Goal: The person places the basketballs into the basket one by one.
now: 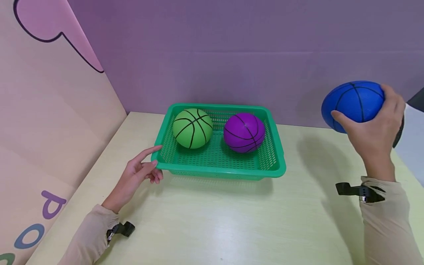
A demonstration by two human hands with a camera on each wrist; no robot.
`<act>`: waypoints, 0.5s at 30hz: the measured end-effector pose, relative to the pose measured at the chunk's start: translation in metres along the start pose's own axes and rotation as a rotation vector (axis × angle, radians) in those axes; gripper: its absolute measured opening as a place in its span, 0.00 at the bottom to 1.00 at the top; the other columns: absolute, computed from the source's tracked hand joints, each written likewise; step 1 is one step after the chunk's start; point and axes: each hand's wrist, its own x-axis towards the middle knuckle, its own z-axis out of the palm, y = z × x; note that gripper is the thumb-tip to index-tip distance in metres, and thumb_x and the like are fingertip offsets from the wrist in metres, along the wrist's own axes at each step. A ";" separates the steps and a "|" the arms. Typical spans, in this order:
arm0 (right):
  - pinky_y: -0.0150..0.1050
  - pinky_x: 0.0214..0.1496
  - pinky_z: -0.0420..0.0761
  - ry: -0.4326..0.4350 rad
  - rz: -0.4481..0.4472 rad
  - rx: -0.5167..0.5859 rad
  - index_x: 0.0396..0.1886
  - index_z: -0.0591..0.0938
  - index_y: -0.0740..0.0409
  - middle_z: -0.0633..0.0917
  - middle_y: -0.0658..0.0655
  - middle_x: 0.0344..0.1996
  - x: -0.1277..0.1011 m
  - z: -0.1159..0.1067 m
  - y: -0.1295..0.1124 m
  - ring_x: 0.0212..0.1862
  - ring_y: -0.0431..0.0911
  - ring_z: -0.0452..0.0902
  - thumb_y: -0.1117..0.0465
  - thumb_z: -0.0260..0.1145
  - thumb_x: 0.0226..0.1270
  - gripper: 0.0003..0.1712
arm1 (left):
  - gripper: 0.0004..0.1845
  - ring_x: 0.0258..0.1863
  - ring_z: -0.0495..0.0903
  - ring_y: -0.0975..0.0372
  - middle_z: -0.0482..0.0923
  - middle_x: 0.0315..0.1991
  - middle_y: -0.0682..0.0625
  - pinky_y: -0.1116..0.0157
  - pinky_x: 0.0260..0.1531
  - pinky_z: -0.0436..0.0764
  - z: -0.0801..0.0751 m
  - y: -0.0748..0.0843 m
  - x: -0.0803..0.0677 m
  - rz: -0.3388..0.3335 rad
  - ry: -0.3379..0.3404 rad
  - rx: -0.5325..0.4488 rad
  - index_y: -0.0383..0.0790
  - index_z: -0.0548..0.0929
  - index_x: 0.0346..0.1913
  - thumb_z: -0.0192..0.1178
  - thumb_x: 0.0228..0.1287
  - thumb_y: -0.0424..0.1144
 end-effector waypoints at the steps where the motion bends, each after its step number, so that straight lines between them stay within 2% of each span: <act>1: 0.54 0.75 0.53 0.003 -0.014 0.002 0.77 0.55 0.34 0.58 0.48 0.74 -0.001 0.000 -0.001 0.76 0.49 0.51 0.49 0.76 0.55 0.54 | 0.24 0.27 0.82 0.51 0.83 0.29 0.36 0.57 0.30 0.82 0.000 0.000 0.001 -0.001 -0.002 0.001 0.46 0.65 0.74 0.50 0.79 0.39; 9: 0.52 0.74 0.55 -0.010 -0.085 0.048 0.75 0.58 0.30 0.60 0.47 0.73 -0.008 0.005 -0.020 0.75 0.48 0.53 0.51 0.78 0.51 0.54 | 0.24 0.27 0.82 0.51 0.83 0.29 0.34 0.57 0.29 0.82 0.000 0.000 0.001 0.005 -0.006 0.004 0.45 0.65 0.74 0.49 0.79 0.39; 15: 0.52 0.74 0.58 -0.014 -0.156 0.088 0.74 0.60 0.31 0.63 0.48 0.71 -0.015 0.008 -0.034 0.74 0.47 0.56 0.53 0.79 0.49 0.54 | 0.25 0.27 0.82 0.51 0.83 0.29 0.35 0.57 0.30 0.82 0.001 0.000 0.002 0.001 -0.007 0.001 0.44 0.64 0.75 0.49 0.79 0.39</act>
